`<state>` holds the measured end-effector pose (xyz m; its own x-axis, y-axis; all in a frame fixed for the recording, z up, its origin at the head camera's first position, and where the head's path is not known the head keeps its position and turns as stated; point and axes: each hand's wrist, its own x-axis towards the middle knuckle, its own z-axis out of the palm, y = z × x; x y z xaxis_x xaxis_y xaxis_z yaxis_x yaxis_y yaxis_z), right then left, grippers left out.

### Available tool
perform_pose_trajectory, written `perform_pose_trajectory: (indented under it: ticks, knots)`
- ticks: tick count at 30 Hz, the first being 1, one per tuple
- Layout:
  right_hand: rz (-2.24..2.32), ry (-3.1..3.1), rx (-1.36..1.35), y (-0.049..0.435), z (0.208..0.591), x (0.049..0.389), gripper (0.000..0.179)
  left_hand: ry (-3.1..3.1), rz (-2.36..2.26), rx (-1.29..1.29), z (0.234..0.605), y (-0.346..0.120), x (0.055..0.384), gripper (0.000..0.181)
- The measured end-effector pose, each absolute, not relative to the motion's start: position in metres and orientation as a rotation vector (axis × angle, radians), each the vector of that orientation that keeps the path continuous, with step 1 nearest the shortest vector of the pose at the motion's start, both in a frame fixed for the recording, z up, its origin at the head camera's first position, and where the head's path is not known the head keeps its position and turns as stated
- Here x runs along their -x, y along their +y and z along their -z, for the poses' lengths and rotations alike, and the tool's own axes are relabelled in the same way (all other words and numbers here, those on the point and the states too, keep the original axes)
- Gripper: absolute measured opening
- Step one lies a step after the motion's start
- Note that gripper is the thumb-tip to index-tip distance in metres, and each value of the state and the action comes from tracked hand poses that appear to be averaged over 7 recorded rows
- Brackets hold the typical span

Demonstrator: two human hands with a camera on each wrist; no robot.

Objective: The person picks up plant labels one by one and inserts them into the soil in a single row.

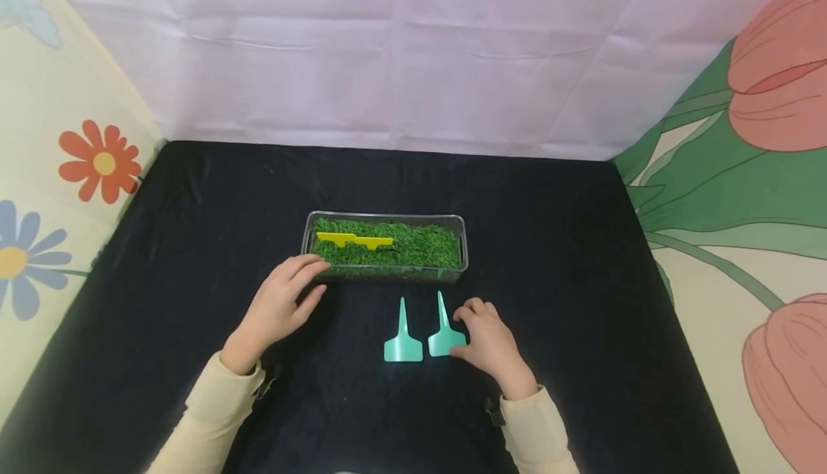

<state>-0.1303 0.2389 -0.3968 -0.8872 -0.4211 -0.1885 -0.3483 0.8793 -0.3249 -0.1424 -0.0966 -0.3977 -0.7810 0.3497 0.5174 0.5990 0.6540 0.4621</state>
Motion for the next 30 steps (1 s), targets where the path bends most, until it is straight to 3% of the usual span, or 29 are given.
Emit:
perform_pose_trajectory:
  ticks: [5, 19, 30]
  knots:
    - [0.409, 2.809, 0.573, 0.2374, 0.3981, 0.1305, 0.031, -2.498, 0.891, 0.74, 0.397, -0.0983, 0.1425, 0.033]
    - [0.454, 2.811, 0.579, 0.2364, 0.4007, 0.1255, 0.042, -2.515, 0.884, 0.764, 0.4001, -0.0982, 0.144, 0.032]
    - [0.501, 2.819, 0.56, 0.2407, 0.393, 0.1217, 0.018, -2.519, 0.863, 0.808, 0.401, -0.0947, 0.1467, 0.03]
